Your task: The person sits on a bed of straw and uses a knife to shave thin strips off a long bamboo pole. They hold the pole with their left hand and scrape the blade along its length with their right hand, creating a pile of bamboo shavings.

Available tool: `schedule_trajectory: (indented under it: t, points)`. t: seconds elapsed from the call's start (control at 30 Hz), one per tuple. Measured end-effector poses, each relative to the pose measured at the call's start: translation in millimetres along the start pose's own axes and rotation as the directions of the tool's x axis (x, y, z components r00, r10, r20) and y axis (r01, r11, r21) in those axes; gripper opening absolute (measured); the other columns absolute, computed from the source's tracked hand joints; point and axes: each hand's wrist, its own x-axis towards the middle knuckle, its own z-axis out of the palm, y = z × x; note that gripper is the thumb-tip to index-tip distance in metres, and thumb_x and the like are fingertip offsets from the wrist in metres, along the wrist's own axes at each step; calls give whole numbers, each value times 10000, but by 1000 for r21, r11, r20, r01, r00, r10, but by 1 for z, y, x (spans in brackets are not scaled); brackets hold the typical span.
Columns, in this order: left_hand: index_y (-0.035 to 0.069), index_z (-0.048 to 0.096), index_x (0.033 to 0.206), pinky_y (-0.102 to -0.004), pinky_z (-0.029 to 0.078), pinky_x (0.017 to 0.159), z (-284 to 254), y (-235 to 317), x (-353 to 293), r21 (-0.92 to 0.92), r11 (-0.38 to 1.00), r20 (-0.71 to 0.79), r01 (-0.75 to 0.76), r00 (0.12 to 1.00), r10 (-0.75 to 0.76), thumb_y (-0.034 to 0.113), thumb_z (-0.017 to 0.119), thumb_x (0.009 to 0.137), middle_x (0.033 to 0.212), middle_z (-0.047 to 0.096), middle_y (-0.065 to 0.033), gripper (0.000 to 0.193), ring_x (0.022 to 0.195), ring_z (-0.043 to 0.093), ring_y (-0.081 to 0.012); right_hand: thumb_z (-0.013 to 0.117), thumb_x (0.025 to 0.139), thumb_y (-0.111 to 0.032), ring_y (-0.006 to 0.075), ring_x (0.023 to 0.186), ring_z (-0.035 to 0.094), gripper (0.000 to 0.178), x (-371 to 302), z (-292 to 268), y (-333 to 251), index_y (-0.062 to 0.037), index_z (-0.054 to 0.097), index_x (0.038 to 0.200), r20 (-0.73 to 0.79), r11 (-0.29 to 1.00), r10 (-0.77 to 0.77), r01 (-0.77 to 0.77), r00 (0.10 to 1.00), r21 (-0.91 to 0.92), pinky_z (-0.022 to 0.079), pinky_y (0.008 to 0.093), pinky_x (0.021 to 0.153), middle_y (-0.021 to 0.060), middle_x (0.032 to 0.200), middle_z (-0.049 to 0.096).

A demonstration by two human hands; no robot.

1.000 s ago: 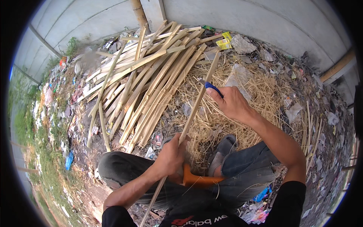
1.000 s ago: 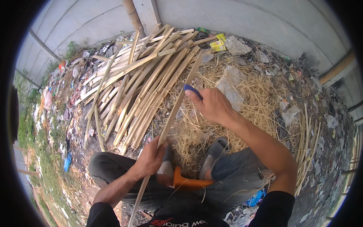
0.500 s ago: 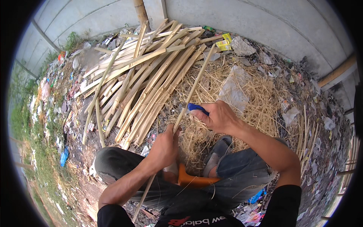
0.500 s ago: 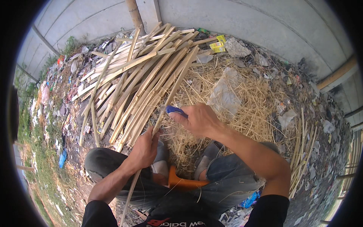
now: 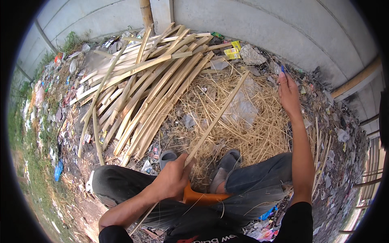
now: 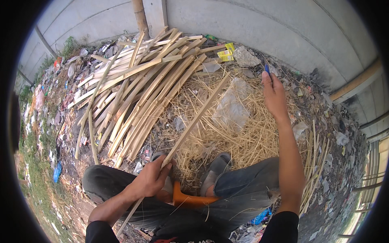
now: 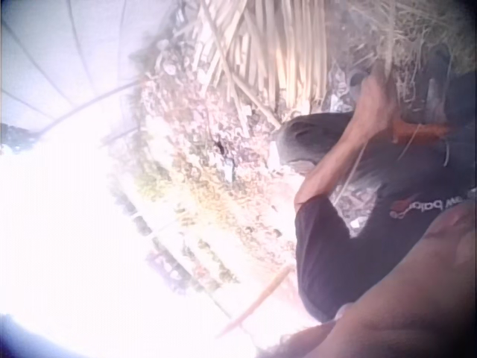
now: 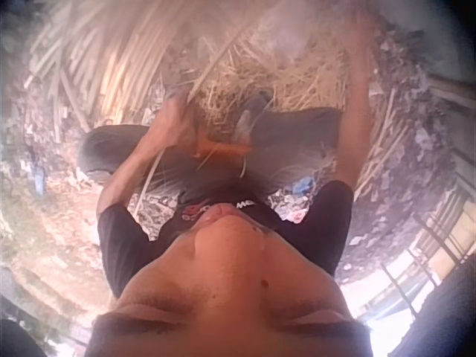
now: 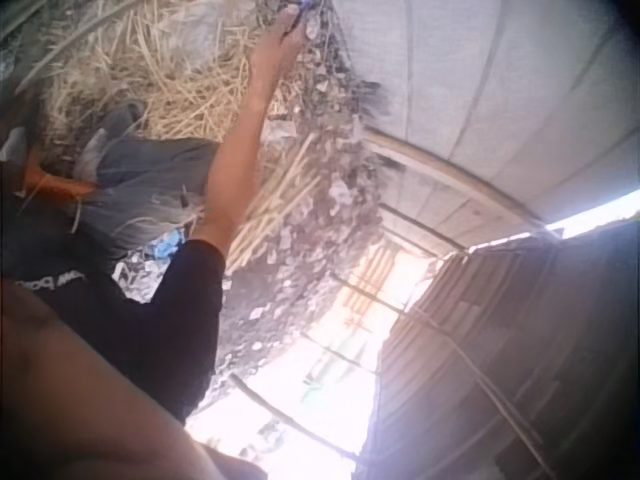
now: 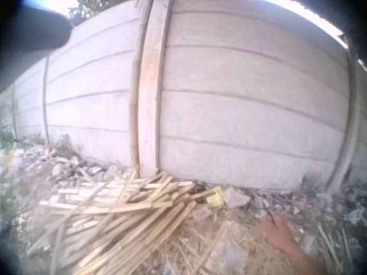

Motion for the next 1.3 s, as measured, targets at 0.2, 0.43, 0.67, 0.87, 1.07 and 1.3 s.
schedule_trajectory:
  t: [0.2,0.43,0.67,0.87,1.07,1.3]
  points:
    - [-51,546,1193,-533,473,640,0,1,4,-26,1000,-29,7,1000,-7,103,550,1005,724,627,-302,243,751,637,-511,532,1065,-457,184,565,549,476,-38,45,-38,-18,608,899,227,975,-138,173,964,-139,445,365,565,50,632,525]
    - [-20,570,1162,-522,479,673,1,-6,9,131,985,-120,110,988,-94,150,525,1040,760,645,-253,214,750,653,-466,523,1025,-541,421,600,645,596,-120,104,-57,-15,682,794,680,906,-90,344,728,-248,502,514,592,202,610,625]
    - [-77,492,1143,-597,518,676,9,-26,14,342,931,-197,127,978,-62,50,537,949,755,656,-324,236,726,652,-525,548,1000,-566,437,613,672,558,-134,119,-63,-60,734,855,783,877,-137,442,606,-189,534,522,586,197,626,656]
    - [-59,485,1161,-602,508,643,12,-18,9,345,932,-159,114,985,-62,40,538,945,756,655,-316,244,723,646,-528,490,1038,-576,345,509,602,669,-48,98,-27,-4,689,752,437,889,35,172,899,-425,466,468,532,155,526,561]
    - [-39,500,1212,-600,496,649,14,-16,7,313,938,-120,151,986,-119,69,556,968,772,654,-326,272,740,642,-530,529,1030,-553,366,513,591,646,-81,93,-36,6,677,741,545,916,-25,238,838,-324,454,472,530,169,532,560]
    - [-61,498,1182,-591,497,652,12,-24,5,386,910,-152,148,984,-96,72,555,969,772,651,-333,258,737,644,-524,548,1011,-575,379,526,596,653,-142,125,-44,3,673,732,714,900,-206,416,669,-130,460,465,533,183,534,570]
